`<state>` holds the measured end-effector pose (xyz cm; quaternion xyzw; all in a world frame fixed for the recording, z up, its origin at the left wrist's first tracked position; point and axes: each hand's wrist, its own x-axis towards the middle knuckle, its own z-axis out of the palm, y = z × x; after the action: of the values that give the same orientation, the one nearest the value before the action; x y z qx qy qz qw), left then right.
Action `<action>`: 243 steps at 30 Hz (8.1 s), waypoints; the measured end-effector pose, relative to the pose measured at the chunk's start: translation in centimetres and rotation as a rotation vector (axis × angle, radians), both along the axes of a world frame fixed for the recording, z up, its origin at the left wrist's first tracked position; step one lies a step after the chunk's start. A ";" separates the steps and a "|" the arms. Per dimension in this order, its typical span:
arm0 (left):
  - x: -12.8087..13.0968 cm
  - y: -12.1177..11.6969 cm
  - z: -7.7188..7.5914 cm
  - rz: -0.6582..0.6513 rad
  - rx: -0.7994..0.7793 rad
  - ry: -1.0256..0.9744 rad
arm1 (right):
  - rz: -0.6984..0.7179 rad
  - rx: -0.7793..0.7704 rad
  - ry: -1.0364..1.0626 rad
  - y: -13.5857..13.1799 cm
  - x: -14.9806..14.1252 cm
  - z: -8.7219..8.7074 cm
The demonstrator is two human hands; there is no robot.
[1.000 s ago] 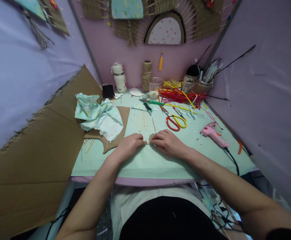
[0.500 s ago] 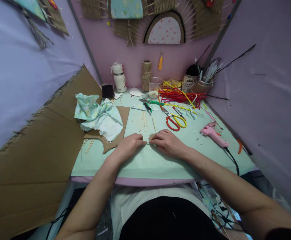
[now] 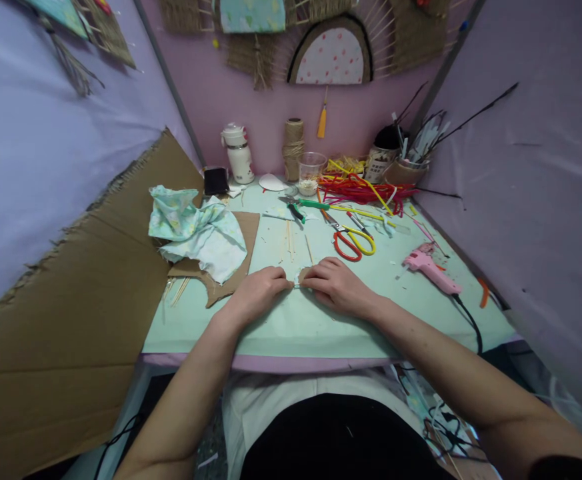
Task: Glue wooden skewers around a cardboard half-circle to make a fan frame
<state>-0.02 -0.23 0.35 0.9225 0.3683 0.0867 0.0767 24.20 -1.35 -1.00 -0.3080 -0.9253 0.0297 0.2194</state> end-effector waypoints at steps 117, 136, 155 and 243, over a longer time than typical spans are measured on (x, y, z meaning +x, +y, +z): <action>0.0 0.2 -0.6 -0.069 0.230 -0.131 | -0.043 0.032 0.058 -0.5 -0.4 -0.4; -0.2 0.5 -0.7 -0.089 0.225 -0.096 | -0.039 0.048 0.101 -0.1 -0.4 -0.7; -0.1 0.4 -0.8 -0.088 0.235 -0.137 | -0.042 0.071 0.125 -0.3 -0.4 -0.7; 0.0 0.4 -0.9 -0.103 0.185 -0.103 | -0.056 0.059 0.123 -0.2 -0.6 -0.9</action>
<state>-0.02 0.18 -0.55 0.9377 0.3064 0.1634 0.0143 23.64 -1.60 -1.89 -0.3249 -0.9014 0.0152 0.2856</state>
